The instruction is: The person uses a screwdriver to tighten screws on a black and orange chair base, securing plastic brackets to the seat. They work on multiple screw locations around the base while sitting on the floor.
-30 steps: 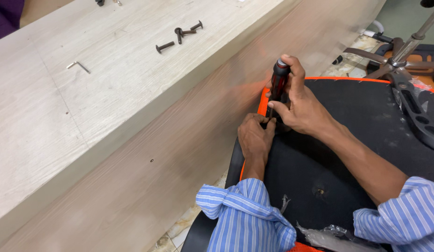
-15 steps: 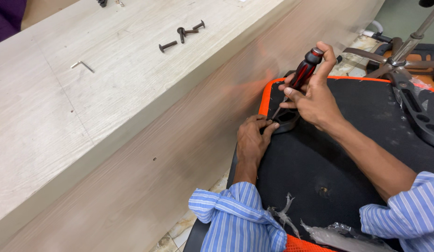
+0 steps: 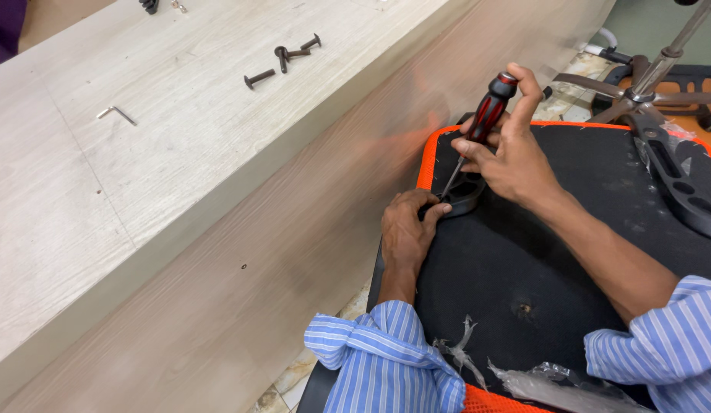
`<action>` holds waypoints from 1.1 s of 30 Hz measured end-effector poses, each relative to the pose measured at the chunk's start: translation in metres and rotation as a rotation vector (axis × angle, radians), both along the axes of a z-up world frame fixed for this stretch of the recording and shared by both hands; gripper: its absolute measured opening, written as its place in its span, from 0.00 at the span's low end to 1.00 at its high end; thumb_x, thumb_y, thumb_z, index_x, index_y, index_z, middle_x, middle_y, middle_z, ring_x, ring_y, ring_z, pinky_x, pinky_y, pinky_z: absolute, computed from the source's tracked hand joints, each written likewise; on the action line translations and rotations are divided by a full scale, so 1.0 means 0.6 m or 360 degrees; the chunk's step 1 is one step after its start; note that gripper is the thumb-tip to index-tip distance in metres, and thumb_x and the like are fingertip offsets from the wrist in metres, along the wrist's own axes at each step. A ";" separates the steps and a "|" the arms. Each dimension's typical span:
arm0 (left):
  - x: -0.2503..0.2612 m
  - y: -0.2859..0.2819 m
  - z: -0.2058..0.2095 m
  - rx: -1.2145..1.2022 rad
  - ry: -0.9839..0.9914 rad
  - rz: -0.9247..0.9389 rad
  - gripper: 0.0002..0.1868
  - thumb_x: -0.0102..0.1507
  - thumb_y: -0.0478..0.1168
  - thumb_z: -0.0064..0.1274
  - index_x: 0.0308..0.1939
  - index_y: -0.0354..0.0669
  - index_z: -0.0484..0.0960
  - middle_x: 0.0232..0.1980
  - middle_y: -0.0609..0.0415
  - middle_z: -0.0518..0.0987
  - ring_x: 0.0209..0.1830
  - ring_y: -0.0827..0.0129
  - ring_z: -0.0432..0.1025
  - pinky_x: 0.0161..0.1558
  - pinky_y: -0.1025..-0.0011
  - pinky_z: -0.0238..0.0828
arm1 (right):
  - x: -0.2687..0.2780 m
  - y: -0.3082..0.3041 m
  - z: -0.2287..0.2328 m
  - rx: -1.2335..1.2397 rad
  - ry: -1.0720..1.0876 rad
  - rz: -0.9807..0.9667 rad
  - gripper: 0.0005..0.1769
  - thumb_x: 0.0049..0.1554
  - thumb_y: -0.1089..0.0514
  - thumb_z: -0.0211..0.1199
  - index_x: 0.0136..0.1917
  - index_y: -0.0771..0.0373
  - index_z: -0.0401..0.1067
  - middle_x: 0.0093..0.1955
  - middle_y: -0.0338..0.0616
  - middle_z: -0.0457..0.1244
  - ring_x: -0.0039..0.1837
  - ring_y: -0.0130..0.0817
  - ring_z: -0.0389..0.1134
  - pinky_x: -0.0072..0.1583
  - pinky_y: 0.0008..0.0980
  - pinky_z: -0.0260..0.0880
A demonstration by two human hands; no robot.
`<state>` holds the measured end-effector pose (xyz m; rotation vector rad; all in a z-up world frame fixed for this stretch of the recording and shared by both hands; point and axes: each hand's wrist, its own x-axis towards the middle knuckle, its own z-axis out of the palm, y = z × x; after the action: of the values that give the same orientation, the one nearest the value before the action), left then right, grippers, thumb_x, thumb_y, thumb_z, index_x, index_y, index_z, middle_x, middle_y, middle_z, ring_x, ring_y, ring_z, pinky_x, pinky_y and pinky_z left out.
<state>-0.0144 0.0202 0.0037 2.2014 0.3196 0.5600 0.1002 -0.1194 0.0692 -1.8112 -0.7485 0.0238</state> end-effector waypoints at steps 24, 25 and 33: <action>0.016 0.012 -0.001 -0.0312 0.0099 -0.0002 0.07 0.61 0.32 0.59 0.42 0.41 0.89 0.52 0.49 0.83 0.53 0.58 0.77 0.57 0.63 0.72 | 0.005 -0.016 -0.008 -0.0078 -0.0299 -0.0144 0.61 0.57 0.60 0.77 0.79 0.47 0.28 0.56 0.54 0.62 0.52 0.44 0.76 0.50 0.40 0.82; 0.017 0.011 -0.002 -0.0333 0.0135 -0.0006 0.08 0.61 0.32 0.58 0.42 0.42 0.89 0.53 0.50 0.83 0.54 0.59 0.77 0.57 0.63 0.72 | 0.005 -0.015 -0.009 -0.0086 -0.0314 -0.0143 0.61 0.57 0.60 0.77 0.79 0.47 0.28 0.55 0.54 0.63 0.53 0.44 0.76 0.50 0.40 0.80; 0.018 0.019 -0.012 -0.0226 0.0113 -0.0064 0.11 0.63 0.28 0.53 0.45 0.41 0.88 0.56 0.49 0.82 0.56 0.57 0.77 0.59 0.64 0.72 | 0.002 -0.013 -0.012 -0.0059 -0.0411 -0.0063 0.59 0.58 0.61 0.77 0.79 0.46 0.30 0.58 0.55 0.63 0.57 0.44 0.76 0.52 0.41 0.80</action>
<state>-0.0034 0.0316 -0.0036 2.0888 0.3417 0.4248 0.1012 -0.1273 0.0622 -1.8852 -0.8975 -0.2277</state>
